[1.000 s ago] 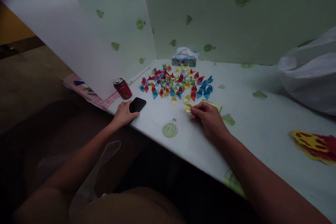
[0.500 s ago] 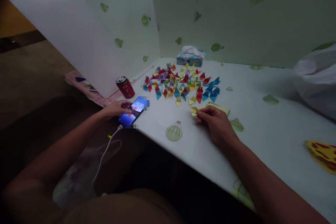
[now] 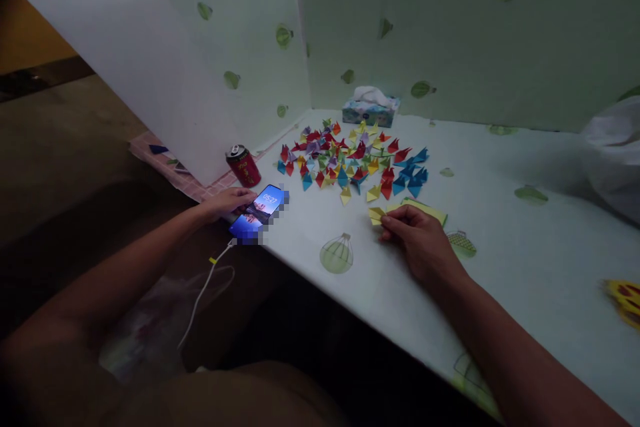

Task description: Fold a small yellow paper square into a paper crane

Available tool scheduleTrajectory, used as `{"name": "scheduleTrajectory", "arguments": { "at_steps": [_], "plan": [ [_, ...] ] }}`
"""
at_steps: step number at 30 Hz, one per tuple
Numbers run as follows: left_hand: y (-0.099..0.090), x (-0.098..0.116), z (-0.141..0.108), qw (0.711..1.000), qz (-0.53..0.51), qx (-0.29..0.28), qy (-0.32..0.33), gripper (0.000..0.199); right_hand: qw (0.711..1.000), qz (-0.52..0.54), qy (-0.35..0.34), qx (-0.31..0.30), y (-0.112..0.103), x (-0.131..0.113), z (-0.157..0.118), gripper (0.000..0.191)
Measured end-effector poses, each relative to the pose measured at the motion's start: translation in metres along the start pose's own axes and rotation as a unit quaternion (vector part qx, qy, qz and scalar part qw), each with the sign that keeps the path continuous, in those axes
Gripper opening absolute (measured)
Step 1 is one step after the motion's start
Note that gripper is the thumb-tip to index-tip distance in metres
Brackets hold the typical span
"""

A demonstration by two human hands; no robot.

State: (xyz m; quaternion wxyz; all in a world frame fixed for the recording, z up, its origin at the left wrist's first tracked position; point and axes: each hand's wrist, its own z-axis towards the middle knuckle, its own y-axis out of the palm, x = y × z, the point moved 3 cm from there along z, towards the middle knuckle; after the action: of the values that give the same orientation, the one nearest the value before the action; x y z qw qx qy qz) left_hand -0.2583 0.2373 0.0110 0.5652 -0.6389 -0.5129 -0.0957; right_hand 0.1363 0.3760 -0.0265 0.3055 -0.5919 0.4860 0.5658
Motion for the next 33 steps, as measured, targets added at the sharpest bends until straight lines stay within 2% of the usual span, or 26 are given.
{"name": "scheduleTrajectory", "arguments": {
  "at_steps": [4, 12, 19, 25, 33],
  "plan": [
    [-0.0047, -0.0031, -0.0014, 0.999, -0.021, -0.023, 0.004, 0.038, 1.000, 0.009, 0.008, 0.008, 0.0004, -0.0003, -0.0010, 0.034],
    [-0.0036, -0.0042, 0.0010, 0.999, -0.021, -0.028, 0.015, 0.035, 1.000, -0.002, 0.013, 0.010, 0.0005, -0.0008, -0.0018, 0.033],
    [-0.0010, 0.0016, 0.0023, 1.000, 0.004, -0.001, -0.008, 0.038, 1.000, 0.003, 0.008, 0.011, 0.0004, -0.0001, -0.0014, 0.036],
    [-0.0009, 0.0000, 0.0030, 1.000, -0.005, -0.021, -0.006, 0.040, 1.000, 0.007, 0.002, 0.001, -0.0003, 0.0012, -0.0007, 0.039],
    [-0.0003, 0.0039, 0.0012, 1.000, 0.002, -0.012, -0.020, 0.042, 1.000, -0.009, -0.001, -0.003, -0.0007, 0.0008, -0.0001, 0.038]
  ]
}}
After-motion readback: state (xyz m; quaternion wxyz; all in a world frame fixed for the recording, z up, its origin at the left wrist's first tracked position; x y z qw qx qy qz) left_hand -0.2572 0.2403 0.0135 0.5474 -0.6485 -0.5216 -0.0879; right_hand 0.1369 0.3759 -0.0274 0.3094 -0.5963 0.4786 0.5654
